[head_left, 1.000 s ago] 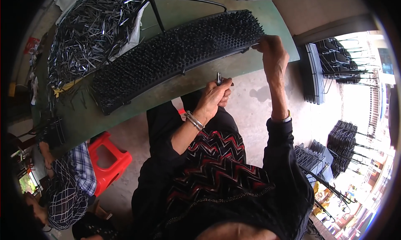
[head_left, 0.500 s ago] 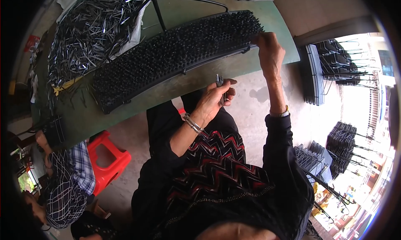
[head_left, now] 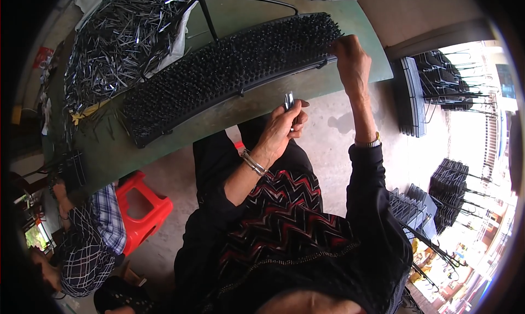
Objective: Inserting small metal pins into a perforated black plate manually.
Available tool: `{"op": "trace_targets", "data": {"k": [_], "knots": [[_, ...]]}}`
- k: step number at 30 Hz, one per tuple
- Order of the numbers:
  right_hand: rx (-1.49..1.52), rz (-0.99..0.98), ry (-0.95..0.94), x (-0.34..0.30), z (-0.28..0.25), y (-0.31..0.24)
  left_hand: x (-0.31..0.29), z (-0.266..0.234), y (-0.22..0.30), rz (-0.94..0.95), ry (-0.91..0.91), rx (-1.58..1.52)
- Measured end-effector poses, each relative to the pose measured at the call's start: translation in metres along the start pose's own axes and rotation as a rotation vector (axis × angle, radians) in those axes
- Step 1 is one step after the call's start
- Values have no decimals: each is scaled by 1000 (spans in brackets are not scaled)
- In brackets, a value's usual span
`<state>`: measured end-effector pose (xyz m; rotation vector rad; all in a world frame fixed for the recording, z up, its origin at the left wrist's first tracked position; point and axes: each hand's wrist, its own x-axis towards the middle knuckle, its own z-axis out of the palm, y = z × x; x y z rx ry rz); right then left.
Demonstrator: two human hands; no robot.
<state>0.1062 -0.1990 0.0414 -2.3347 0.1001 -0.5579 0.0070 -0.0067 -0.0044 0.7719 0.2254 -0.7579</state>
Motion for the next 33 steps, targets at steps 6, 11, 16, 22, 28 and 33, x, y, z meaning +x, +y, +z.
{"op": "trace_targets", "data": {"k": [6, 11, 16, 22, 28, 33], "knots": [[-119, -88, 2, 0, 1, 2, -5, 3, 4, -6, 21, 55], [-157, -122, -27, 1, 8, 9, -5, 4, 1, -4, -16, 39], [-193, -201, 24, -2, 11, 3, -2, 4, 0, 78, 3, 37], [-227, -173, 14, -16, 11, 4, -5, 6, 3, 79, -23, 0], [-284, -175, 85, -23, 17, 4, -4, 4, 0, 102, 4, -41], [-170, -2, 8, -41, 5, -18, -5, 4, 2, 150, 75, -28]]}}
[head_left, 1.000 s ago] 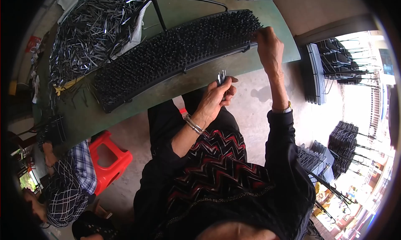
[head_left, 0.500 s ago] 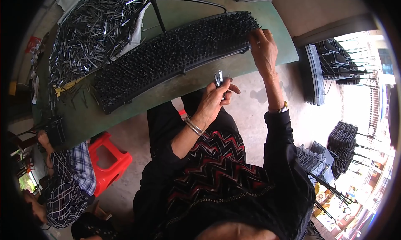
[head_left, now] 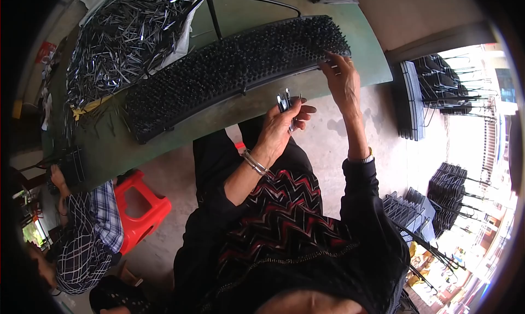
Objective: Inserting small metal pins into a perforated black plate manually.
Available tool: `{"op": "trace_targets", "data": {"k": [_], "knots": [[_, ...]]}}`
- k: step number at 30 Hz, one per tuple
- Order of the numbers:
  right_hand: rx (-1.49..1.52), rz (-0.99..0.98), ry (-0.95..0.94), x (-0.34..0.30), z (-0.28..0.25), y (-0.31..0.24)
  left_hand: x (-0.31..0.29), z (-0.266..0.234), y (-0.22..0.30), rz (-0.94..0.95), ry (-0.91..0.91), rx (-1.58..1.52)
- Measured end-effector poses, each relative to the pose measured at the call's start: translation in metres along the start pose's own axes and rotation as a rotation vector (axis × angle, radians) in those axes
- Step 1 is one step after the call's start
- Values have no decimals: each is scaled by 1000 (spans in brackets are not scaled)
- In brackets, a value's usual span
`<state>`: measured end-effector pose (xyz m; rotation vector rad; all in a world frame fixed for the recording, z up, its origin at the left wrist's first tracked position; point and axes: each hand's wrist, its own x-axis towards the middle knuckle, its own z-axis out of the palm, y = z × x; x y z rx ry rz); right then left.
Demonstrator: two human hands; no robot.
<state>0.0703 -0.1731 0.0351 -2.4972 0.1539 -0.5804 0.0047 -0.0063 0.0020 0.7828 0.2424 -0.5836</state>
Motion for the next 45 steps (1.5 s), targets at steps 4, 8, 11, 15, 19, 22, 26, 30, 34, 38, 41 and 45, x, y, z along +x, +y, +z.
{"op": "trace_targets", "data": {"k": [4, 8, 11, 15, 19, 22, 26, 30, 34, 38, 41, 45], "knots": [[441, 57, -733, -18, -18, -8, 0, -1, 2, 29, 10, 22], [497, 130, -809, -20, -20, -12, 1, 2, 1, 33, 24, 32], [550, 178, -830, -19, -21, -15, 0, 3, 2, 30, 29, 63], [568, 136, -792, -21, -17, -16, 1, 2, 4, 53, 21, 31], [455, -44, -740, -25, -12, -11, 2, 0, 2, 75, 47, 58], [398, -158, -711, -28, -11, -11, 3, 1, 0, 98, 75, 93], [385, -147, -713, -30, -7, -8, 5, -1, -1, 107, 98, 104], [470, 100, -717, -33, -5, -16, 5, 1, -1, 128, 115, 134], [500, 149, -699, -35, -5, -18, 5, 0, 1, 133, 86, 161], [539, 180, -726, -33, -5, -19, 5, 2, 1, 140, 115, 135], [571, 238, -722, -33, -3, -19, 5, 0, 3, 124, 86, 162], [564, 201, -696, -35, -1, -20, 6, 0, 1, 115, 99, 146]]}}
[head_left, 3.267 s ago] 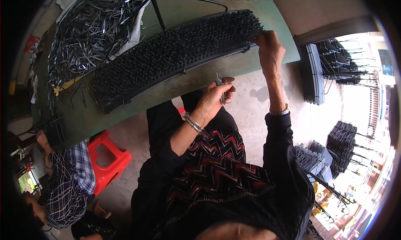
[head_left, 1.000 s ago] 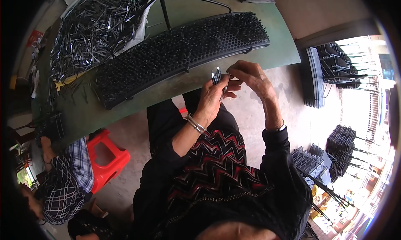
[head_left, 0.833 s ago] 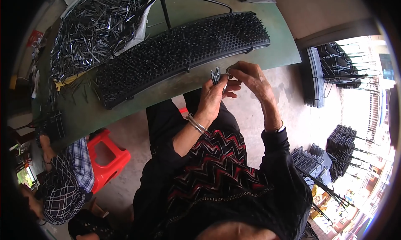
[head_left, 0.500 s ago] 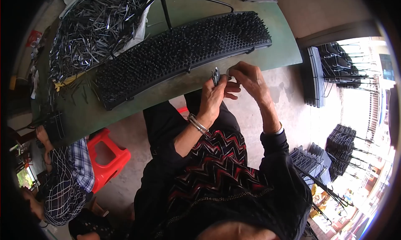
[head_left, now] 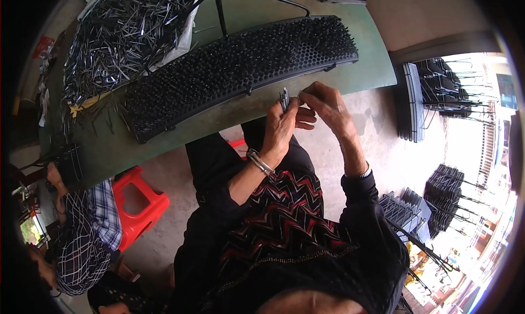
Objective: Inserting small metal pins into a perforated black plate manually.
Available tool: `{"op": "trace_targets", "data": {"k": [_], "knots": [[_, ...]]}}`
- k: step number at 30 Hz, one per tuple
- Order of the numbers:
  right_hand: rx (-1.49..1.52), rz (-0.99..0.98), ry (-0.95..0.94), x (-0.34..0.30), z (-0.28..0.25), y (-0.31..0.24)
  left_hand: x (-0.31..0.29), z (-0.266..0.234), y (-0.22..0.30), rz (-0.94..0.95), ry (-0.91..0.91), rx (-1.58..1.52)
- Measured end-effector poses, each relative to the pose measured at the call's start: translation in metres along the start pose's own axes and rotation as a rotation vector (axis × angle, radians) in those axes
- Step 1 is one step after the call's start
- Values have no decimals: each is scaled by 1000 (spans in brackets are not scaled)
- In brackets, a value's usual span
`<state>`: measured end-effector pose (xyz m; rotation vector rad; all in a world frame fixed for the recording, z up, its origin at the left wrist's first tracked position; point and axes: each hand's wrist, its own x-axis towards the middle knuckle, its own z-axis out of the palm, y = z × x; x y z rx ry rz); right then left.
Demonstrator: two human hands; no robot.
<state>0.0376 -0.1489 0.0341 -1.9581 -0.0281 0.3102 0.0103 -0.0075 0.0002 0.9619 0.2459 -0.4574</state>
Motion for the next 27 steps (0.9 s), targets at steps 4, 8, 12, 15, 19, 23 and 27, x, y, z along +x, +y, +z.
{"op": "trace_targets", "data": {"k": [4, 8, 12, 15, 19, 23, 27], "knots": [[-105, 13, 33, 1, 2, 2, -1, 0, 1, -15, 30, -16], [78, 13, 29, 1, 3, 0, -1, 1, 1, 16, 9, -3], [40, 41, 21, 0, 2, -4, -1, -3, 0, 40, 15, 22], [127, 62, 17, -1, 1, -7, -2, -3, 0, 28, 18, 47], [114, 48, -23, -2, 0, -7, -2, -5, 0, 40, 13, 80], [54, 14, -20, -1, -4, -8, -1, -3, 0, 42, 1, 62], [81, 22, -19, -1, -9, -7, -2, 2, 6, 38, -6, 62]]}}
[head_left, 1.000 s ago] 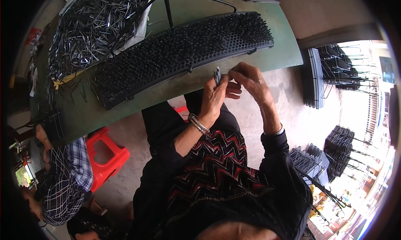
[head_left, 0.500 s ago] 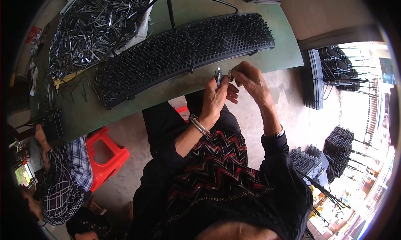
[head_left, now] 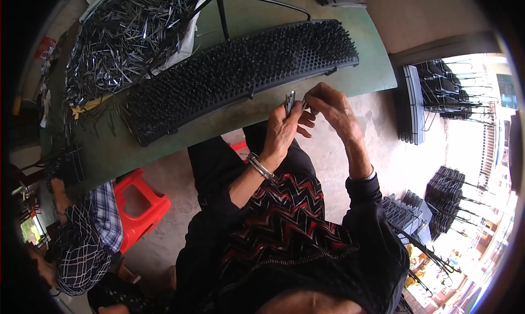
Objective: Inserting small metal pins into a perforated black plate manually.
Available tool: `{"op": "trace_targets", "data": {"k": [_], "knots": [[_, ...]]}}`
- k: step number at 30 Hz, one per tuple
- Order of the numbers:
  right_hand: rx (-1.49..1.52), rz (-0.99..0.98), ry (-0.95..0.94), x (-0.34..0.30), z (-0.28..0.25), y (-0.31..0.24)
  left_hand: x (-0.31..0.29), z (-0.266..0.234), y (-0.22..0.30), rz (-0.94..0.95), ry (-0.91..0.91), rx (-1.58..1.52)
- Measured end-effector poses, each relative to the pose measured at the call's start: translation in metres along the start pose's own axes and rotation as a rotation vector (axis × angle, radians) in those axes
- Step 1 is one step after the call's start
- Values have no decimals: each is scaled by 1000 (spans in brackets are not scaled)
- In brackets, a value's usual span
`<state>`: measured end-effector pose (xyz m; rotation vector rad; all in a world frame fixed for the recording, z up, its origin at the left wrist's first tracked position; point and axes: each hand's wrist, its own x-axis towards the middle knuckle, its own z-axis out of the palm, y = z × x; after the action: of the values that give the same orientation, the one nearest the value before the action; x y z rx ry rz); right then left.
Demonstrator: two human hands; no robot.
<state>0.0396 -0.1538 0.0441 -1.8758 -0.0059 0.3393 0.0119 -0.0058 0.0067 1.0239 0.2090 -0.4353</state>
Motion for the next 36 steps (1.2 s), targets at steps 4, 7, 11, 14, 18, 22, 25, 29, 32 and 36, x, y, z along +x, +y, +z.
{"op": "trace_targets", "data": {"k": [4, 7, 11, 14, 18, 22, 25, 29, 32, 36], "knots": [[-95, -150, 389, 9, -7, -9, 3, -10, 1, -75, 32, 64], [-148, -232, 540, 25, -12, -20, 2, -7, 0, -158, 78, 12], [-272, -339, 653, 55, -18, -18, 0, 0, 1, -196, 69, 7], [-204, -347, 642, 73, -19, -11, -1, -2, -2, -193, 18, -104], [-292, -329, 637, 83, -21, -4, -3, -3, -1, -187, -15, -101], [-416, -401, 648, 87, -24, 2, -6, -3, 3, -180, -35, -79], [-458, -373, 632, 87, -29, 2, -7, -2, 2, -172, -36, -97], [-444, -370, 603, 82, -30, -2, -6, -3, -1, -174, -50, -124], [-379, -386, 584, 84, -31, 1, -6, -5, -3, -194, -64, -142], [-447, -405, 602, 86, -31, 1, -7, -3, -6, -176, -30, -142]]}}
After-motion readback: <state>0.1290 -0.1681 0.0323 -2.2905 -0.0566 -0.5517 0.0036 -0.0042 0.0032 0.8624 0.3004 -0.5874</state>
